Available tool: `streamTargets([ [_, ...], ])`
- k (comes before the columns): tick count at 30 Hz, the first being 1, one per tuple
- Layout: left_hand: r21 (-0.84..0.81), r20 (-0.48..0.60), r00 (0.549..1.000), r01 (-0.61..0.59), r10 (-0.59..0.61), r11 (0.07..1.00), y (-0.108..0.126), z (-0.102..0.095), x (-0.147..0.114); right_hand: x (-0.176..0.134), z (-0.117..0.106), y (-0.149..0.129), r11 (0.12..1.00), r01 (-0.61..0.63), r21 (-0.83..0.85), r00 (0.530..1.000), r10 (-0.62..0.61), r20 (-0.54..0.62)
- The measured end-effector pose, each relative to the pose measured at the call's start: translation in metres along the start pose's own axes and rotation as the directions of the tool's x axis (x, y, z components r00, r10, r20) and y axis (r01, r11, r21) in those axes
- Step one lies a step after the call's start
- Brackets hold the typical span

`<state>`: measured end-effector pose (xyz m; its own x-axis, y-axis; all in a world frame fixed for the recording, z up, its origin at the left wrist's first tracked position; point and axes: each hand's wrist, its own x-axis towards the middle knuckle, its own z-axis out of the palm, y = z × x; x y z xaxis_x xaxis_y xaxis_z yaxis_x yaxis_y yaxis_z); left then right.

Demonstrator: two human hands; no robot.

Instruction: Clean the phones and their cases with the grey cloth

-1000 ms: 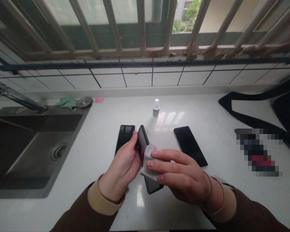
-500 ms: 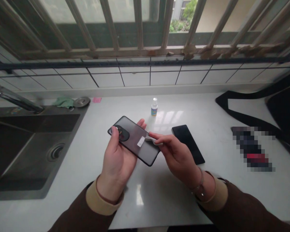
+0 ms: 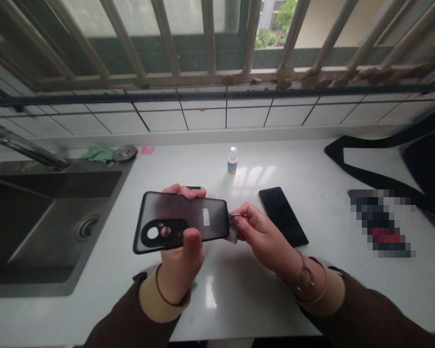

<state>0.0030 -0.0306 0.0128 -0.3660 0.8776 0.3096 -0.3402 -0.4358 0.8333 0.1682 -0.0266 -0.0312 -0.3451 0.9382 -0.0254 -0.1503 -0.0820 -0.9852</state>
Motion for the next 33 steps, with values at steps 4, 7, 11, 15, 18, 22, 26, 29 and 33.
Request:
streamTargets([
  [4,0.089,-0.085,0.996,0.004,0.003,0.996,0.000,-0.003,0.006,-0.005,0.002,-0.007,0.936,0.070,-0.345,0.997,-0.055,0.053],
  [7,-0.023,-0.190,0.973,0.132,-0.134,0.991,0.002,-0.003,0.016,-0.006,0.000,-0.010,0.865,0.112,-0.489,0.992,-0.126,0.005],
  [11,-0.150,-0.068,0.806,0.575,-0.589,0.804,0.009,-0.003,0.023,-0.002,-0.013,-0.018,0.820,0.038,-0.571,0.878,-0.301,-0.373],
  [15,-0.089,0.296,0.378,0.925,-0.877,0.368,0.012,-0.003,0.015,-0.003,-0.020,-0.029,0.704,0.093,-0.704,0.777,-0.493,-0.390],
  [18,-0.028,0.381,0.224,0.972,-0.897,0.231,0.006,-0.002,0.006,-0.004,-0.016,-0.029,0.593,0.270,-0.759,0.835,-0.537,-0.122],
  [22,-0.168,0.267,0.362,0.930,-0.893,0.327,-0.004,0.002,0.004,-0.001,-0.010,-0.019,0.472,0.502,-0.725,0.821,-0.522,0.229],
  [26,-0.232,0.144,0.392,0.906,-0.909,0.354,-0.003,0.003,0.014,-0.002,-0.009,-0.016,0.420,0.618,-0.665,0.766,-0.511,0.389],
  [29,-0.210,0.015,0.471,0.864,-0.882,0.458,0.003,-0.001,0.023,-0.006,-0.007,-0.022,0.418,0.694,-0.586,0.715,-0.496,0.493],
  [33,-0.179,-0.071,0.563,0.805,-0.823,0.566,0.011,-0.008,0.032,-0.011,-0.004,-0.032,0.437,0.763,-0.475,0.645,-0.476,0.598],
])
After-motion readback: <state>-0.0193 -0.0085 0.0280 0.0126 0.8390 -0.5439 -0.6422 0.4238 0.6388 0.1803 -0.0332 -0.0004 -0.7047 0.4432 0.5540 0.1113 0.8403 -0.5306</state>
